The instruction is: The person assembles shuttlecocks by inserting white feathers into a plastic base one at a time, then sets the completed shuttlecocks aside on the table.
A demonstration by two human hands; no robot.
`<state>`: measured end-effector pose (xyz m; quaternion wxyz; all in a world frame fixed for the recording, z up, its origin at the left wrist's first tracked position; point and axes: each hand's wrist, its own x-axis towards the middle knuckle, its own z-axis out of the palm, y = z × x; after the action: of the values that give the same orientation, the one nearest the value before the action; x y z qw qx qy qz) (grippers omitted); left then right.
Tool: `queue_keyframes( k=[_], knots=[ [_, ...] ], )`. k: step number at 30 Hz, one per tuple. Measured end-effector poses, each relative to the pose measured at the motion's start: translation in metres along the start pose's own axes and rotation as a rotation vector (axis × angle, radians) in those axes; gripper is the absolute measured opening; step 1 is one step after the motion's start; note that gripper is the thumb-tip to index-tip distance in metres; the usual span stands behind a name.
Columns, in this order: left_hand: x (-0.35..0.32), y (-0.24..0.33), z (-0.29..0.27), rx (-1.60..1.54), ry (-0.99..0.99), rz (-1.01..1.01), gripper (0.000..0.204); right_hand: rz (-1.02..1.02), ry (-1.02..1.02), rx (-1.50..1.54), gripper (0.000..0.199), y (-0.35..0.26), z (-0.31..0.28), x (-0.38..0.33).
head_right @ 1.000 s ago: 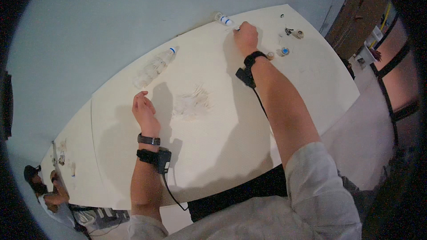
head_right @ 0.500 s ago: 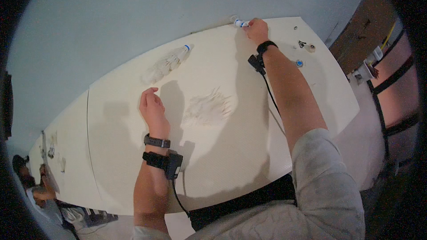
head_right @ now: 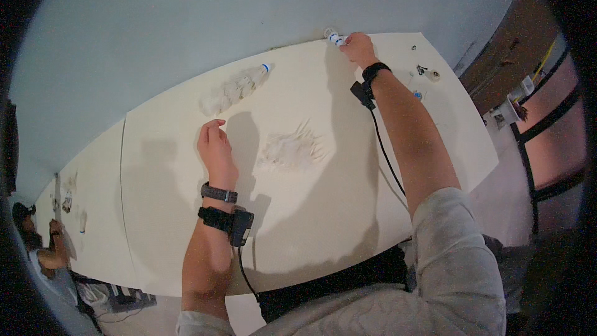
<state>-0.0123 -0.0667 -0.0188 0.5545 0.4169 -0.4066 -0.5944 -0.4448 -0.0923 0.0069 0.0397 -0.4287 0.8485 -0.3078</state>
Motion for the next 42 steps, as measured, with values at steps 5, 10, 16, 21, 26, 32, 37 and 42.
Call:
queue_keyframes(
  k=[5, 10, 16, 21, 26, 32, 37, 42],
  knots=[
    [0.001, -0.004, 0.002, -0.028, -0.006, -0.007, 0.020, 0.087, 0.044, 0.277, 0.029, 0.002, 0.016, 0.010],
    [-0.004, 0.004, -0.002, 0.021, 0.004, -0.020, 0.021, 0.048, 0.058, 0.095, 0.032, -0.017, 0.012, 0.004],
    [-0.002, 0.001, -0.001, 0.031, -0.012, 0.001, 0.021, -0.114, 0.257, -0.287, 0.033, -0.029, 0.005, -0.018],
    [0.001, -0.003, 0.001, -0.009, -0.041, 0.030, 0.020, -0.865, -0.026, 0.008, 0.042, -0.094, 0.036, -0.049],
    [0.008, -0.012, -0.009, 0.015, -0.003, 0.050, 0.017, -0.833, -0.499, 0.133, 0.047, -0.147, 0.068, -0.074],
    [0.002, -0.010, 0.006, -0.020, -0.047, 0.019, 0.018, -0.707, -0.155, -0.260, 0.042, -0.076, 0.038, -0.035],
    [0.005, -0.008, -0.010, 0.018, -0.026, 0.014, 0.017, -0.475, -0.212, -0.227, 0.043, -0.068, -0.030, -0.087],
    [-0.020, 0.006, 0.014, 0.234, -0.286, 0.322, 0.012, -0.286, -0.292, 0.393, 0.045, -0.081, -0.046, -0.220]
  ],
)
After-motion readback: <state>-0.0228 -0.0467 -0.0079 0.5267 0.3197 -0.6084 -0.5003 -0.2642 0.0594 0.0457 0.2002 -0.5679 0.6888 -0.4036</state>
